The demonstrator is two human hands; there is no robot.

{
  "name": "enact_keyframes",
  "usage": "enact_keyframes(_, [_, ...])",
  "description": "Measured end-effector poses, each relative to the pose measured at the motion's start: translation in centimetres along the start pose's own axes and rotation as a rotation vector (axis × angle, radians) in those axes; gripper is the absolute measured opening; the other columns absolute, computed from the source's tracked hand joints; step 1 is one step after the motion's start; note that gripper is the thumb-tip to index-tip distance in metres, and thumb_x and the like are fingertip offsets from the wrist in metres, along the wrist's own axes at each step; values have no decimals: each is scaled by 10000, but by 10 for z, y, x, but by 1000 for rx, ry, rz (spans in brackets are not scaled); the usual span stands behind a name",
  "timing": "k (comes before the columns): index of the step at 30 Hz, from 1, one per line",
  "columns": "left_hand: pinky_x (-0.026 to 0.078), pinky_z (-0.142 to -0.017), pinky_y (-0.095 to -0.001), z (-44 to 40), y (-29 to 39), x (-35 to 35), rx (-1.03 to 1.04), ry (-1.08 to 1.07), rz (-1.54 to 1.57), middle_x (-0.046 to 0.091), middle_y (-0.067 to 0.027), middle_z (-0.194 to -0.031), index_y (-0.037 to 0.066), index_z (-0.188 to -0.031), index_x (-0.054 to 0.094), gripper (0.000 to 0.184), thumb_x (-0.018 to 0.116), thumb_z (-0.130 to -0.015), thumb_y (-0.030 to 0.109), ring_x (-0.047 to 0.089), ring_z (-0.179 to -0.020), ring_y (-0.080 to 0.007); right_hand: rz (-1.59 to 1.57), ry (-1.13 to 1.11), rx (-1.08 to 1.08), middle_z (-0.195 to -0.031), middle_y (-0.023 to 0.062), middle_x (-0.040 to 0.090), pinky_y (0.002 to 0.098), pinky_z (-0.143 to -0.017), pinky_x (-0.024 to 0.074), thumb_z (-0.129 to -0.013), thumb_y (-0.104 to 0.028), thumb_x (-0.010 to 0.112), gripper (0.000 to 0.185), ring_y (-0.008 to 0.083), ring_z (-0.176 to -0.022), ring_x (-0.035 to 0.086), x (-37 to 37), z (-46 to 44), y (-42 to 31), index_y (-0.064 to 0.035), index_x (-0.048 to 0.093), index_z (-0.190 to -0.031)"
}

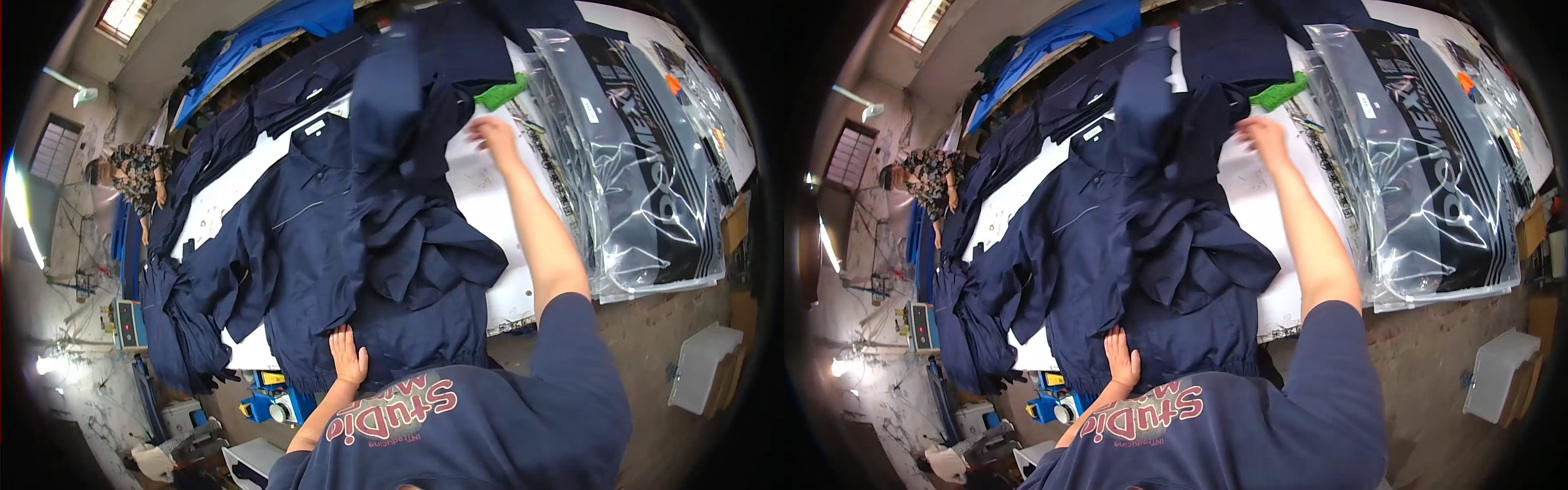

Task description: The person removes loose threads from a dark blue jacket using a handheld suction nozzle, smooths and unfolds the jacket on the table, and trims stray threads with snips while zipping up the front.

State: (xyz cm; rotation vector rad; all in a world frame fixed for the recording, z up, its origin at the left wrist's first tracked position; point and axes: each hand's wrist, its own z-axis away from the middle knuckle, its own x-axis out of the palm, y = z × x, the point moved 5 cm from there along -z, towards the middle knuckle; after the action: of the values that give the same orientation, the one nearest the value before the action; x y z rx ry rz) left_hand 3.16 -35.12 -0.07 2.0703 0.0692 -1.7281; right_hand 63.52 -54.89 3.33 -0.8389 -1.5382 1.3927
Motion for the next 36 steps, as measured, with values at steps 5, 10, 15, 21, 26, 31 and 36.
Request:
enact_keyframes(5, [198,-1228,-551,1,-1,-1,-50,-16,6,390,-261,-1547,-45,-1500,410,701,548,-925,331,325,-1457,-445,1323,319,-109,-1259,257,656,499,-1015,502,-892,-57,508,354,446,-1178,626,-121,-70,53,-23,649,-1215])
enact_keyframes(10, [202,-1232,-543,1,0,-6,-37,9,0,394,-251,-1545,-32,-1501,412,704,579,-919,326,334,-1463,-416,1731,166,21,-1231,194,682,496,-944,553,-966,-103,514,255,382,-1148,664,-117,-47,59,-34,742,-1057])
enact_keyframes(15, [217,-1226,-539,-2,3,-16,-70,-45,23,411,-250,-1543,-26,-1474,441,690,593,-911,343,331,-1473,-404,1405,433,14,-875,197,751,451,-683,615,-947,-196,612,230,375,-799,751,-208,-119,211,-31,764,-896])
enact_keyframes(21, [185,-1249,-522,9,-8,0,-20,45,-3,354,-231,-1597,-1,-1533,383,701,554,-958,363,305,-1495,-392,-78,430,-93,-796,23,589,263,-475,444,-1007,-290,514,220,114,-606,567,-69,5,36,-85,570,-952])
enact_keyframes(26, [185,-1254,-515,10,-8,-3,1,117,-2,362,-225,-1592,3,-1526,394,688,556,-965,368,308,-1497,-379,-257,15,-83,-686,-29,458,215,-407,302,-997,-234,625,234,54,-488,401,105,115,-52,-143,476,-841])
enact_keyframes(31, [285,-1196,-532,6,-5,-15,6,125,59,504,-236,-1414,-22,-1388,501,626,613,-897,349,444,-1353,-419,-539,-483,235,-688,0,480,333,-536,461,-1024,-278,594,294,133,-562,489,278,207,-61,-130,471,-802])
enact_keyframes(36, [226,-1236,-507,7,-6,-7,-42,97,16,430,-213,-1546,0,-1451,474,638,587,-945,371,366,-1464,-359,-60,-551,255,-1494,157,521,395,-1118,417,-1057,-309,496,537,285,-1384,496,393,250,-5,-25,463,-1512])
